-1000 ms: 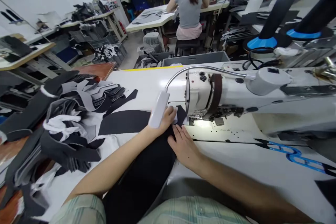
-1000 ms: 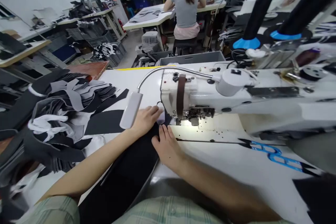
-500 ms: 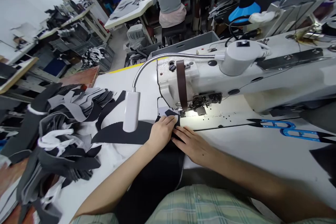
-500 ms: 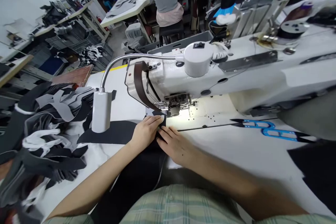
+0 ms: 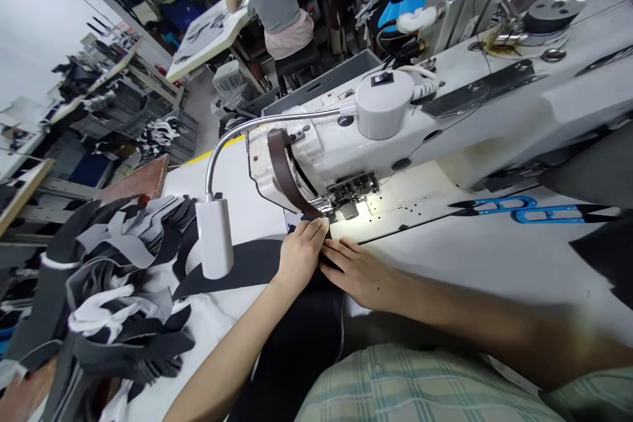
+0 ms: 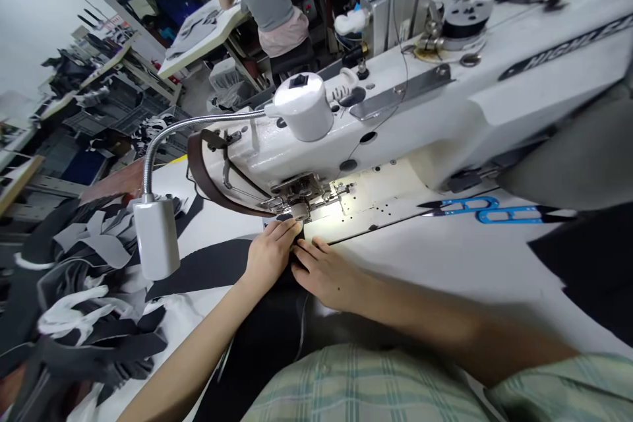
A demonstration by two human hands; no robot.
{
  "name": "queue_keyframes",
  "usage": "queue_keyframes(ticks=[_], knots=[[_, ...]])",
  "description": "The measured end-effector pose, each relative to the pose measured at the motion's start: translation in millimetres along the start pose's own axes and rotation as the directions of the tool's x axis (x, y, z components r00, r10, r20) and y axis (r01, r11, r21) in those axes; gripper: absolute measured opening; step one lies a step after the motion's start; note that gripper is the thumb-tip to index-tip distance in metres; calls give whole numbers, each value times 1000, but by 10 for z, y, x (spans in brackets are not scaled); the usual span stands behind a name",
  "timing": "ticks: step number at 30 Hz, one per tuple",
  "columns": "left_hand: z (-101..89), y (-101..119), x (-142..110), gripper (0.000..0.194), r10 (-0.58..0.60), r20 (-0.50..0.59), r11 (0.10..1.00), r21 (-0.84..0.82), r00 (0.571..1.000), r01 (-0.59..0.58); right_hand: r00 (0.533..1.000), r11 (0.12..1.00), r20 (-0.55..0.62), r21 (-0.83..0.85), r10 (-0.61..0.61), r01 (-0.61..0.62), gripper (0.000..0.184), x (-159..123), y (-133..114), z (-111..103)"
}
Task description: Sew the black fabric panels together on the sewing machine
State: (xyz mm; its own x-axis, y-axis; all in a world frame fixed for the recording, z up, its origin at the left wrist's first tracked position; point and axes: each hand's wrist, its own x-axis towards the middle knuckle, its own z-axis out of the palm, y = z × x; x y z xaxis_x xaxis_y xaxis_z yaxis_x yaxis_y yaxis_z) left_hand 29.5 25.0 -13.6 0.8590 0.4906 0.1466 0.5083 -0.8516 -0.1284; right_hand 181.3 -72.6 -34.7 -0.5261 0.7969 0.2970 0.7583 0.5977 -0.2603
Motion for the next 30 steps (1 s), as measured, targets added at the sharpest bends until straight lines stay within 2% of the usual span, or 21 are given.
queue_keyframes(ticks=[7,14,22,27,30], knots=[[-36,24,97,25,-29,69,999,-28,997,31,997,997,26,23,69,-70,36,-11,30,-22],[-36,68,230,23,-91,183,996,-2,979,93,991,991,73,67,115,-120,43,-13,97,-91],[-47,96,270,22,-100,199,995,21,975,97,983,984,117,93,141,-152,48,-33,93,-92],[-115,108,307,23,-143,272,989,18,952,144,971,984,188,80,144,-162,49,-39,74,-100],[-213,111,329,22,-127,325,991,0,937,134,973,986,182,51,145,-156,48,-37,69,-94]])
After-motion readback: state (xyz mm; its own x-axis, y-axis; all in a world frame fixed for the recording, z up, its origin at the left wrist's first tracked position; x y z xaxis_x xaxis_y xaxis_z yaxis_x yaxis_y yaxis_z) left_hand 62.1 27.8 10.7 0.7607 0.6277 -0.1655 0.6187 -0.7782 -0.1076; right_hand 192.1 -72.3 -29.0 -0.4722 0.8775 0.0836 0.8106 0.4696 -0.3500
